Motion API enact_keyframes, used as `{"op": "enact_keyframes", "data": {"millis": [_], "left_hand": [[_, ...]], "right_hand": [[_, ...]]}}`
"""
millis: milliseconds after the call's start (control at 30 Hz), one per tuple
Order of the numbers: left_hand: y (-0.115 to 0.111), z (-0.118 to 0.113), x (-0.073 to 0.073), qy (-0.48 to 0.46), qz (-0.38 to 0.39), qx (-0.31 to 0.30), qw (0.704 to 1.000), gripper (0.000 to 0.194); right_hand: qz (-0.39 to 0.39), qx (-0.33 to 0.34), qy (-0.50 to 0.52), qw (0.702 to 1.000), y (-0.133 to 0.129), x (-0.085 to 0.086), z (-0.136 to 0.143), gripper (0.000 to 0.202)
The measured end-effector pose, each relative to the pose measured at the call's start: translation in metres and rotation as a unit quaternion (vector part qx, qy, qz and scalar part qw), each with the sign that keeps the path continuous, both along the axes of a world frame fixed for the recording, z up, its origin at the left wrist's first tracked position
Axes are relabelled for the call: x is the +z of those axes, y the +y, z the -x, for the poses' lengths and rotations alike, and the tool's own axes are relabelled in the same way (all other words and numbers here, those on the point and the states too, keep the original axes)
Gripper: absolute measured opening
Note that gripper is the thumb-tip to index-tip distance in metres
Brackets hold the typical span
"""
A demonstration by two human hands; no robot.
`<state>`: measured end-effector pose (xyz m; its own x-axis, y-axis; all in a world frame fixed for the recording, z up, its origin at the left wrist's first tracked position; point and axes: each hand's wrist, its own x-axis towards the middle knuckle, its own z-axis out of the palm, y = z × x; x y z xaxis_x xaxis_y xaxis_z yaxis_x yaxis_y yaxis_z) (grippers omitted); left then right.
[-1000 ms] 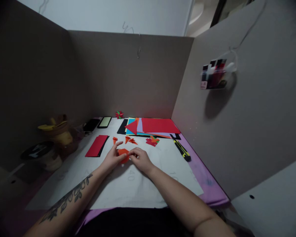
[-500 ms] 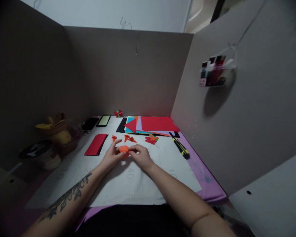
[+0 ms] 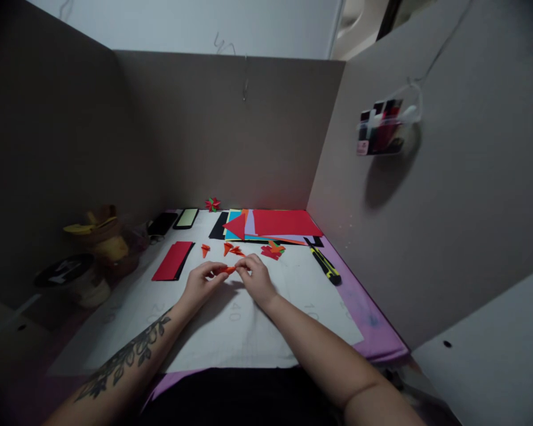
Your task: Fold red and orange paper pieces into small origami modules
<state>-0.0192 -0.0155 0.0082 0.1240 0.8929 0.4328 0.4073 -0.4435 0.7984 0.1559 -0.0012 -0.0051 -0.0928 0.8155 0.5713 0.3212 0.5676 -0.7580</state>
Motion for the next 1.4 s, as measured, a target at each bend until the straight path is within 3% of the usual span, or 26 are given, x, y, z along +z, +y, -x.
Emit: {"op": "enact_keyframes", "data": {"millis": [200,367,633,833,1067,1400], "left_hand": [[-0.001,-0.001,0.000,0.087,-0.099,0.034,0.991,0.021],[-0.004,-0.002,0.002,0.143,-0.100,0.000,0.985,0.018],[0.001,0.005,-0.001,0.214,-0.106,0.021,0.971,0.018],[0.007,0.014,0.002,0.170,-0.096,0.062,0.979,0.023],[0.000,0.001,0.002,0.152,-0.080,-0.014,0.985,0.012],[0.002,0.003,0.001,0.112,-0.016,-0.028,0.993,0.018]], "right_hand": [[-0.002,0.041,-0.026,0.999,-0.005,0.004,0.005,0.010],[-0.001,0.060,-0.058,0.996,-0.009,0.003,0.006,0.010],[0.026,0.033,-0.071,0.997,-0.004,0.006,0.002,0.011],[0.113,-0.007,0.013,0.993,0.008,0.003,-0.008,0.009],[0.118,0.057,-0.024,0.991,-0.003,0.002,0.004,0.008],[0.166,0.068,0.005,0.984,0.000,0.003,0.000,0.012]]}}
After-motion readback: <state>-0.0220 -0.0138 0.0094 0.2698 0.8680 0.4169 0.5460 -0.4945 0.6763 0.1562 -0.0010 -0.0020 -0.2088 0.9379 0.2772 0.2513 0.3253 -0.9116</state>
